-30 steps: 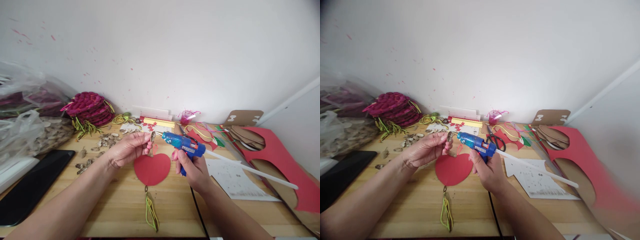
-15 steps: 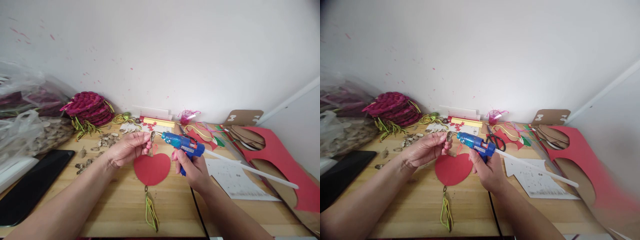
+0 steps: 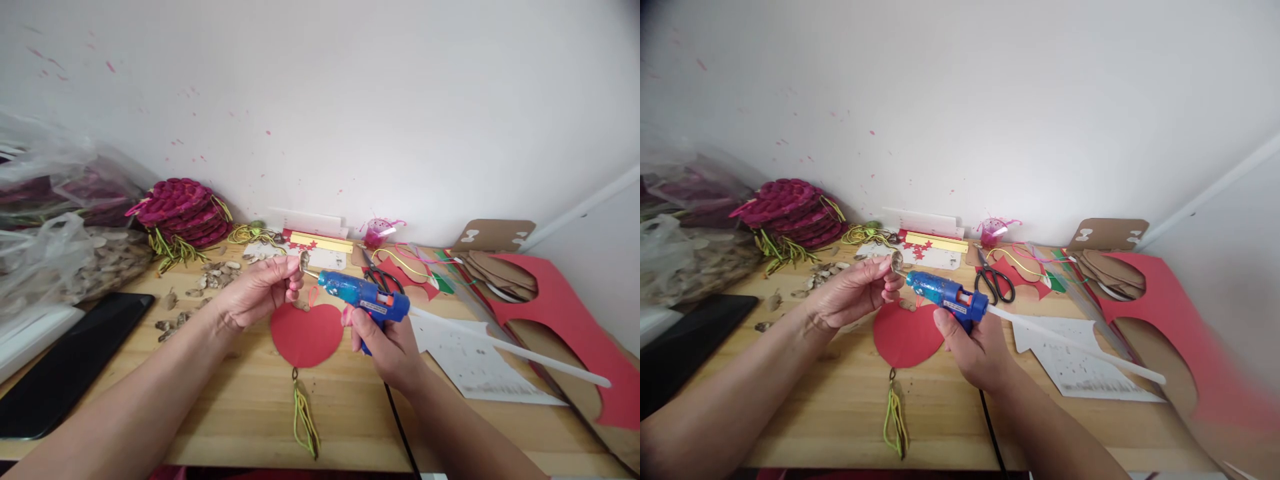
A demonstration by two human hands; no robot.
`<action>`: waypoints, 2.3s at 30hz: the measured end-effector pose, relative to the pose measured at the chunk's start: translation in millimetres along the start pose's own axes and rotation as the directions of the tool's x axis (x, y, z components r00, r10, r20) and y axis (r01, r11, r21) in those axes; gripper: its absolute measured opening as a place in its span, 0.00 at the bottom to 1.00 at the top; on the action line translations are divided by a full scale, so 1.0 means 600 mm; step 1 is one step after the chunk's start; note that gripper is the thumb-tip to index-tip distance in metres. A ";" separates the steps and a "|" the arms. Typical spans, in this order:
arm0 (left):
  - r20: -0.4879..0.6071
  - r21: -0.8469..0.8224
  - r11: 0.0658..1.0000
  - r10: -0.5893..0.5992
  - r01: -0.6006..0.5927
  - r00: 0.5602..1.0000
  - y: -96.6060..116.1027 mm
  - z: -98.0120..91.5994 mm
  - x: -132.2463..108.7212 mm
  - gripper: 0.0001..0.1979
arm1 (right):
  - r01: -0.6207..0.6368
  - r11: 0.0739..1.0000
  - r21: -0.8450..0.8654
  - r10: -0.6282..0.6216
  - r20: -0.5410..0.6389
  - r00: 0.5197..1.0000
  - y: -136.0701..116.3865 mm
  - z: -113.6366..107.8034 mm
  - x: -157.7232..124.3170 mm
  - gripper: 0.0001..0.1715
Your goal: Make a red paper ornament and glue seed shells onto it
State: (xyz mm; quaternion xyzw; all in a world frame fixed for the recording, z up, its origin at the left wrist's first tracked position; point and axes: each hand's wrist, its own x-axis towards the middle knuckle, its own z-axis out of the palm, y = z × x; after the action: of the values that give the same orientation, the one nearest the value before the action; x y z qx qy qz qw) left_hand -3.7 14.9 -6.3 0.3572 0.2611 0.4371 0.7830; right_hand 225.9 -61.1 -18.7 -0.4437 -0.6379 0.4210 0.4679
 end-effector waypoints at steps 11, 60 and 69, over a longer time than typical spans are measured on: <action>-0.011 0.001 1.000 0.000 0.000 1.000 0.000 0.003 0.000 0.16 | 0.016 1.000 -0.003 -0.016 0.003 1.000 0.001 0.000 0.002 0.22; 0.080 0.851 0.479 0.287 -0.215 0.955 -0.031 0.013 -0.012 0.05 | -0.285 0.926 0.246 0.325 -0.142 0.935 0.024 0.005 0.039 0.30; 0.226 0.974 -0.044 0.271 -0.223 0.936 -0.052 0.032 -0.024 0.05 | -0.315 0.930 0.191 0.346 -0.161 0.924 0.048 0.012 0.039 0.25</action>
State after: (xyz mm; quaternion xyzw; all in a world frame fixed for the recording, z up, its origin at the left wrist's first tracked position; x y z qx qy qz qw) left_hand 18.5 -15.4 -17.7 0.8342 0.4362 0.2654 0.2086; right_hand 219.9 -32.4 -42.3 -0.5441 -0.4693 0.4998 0.4836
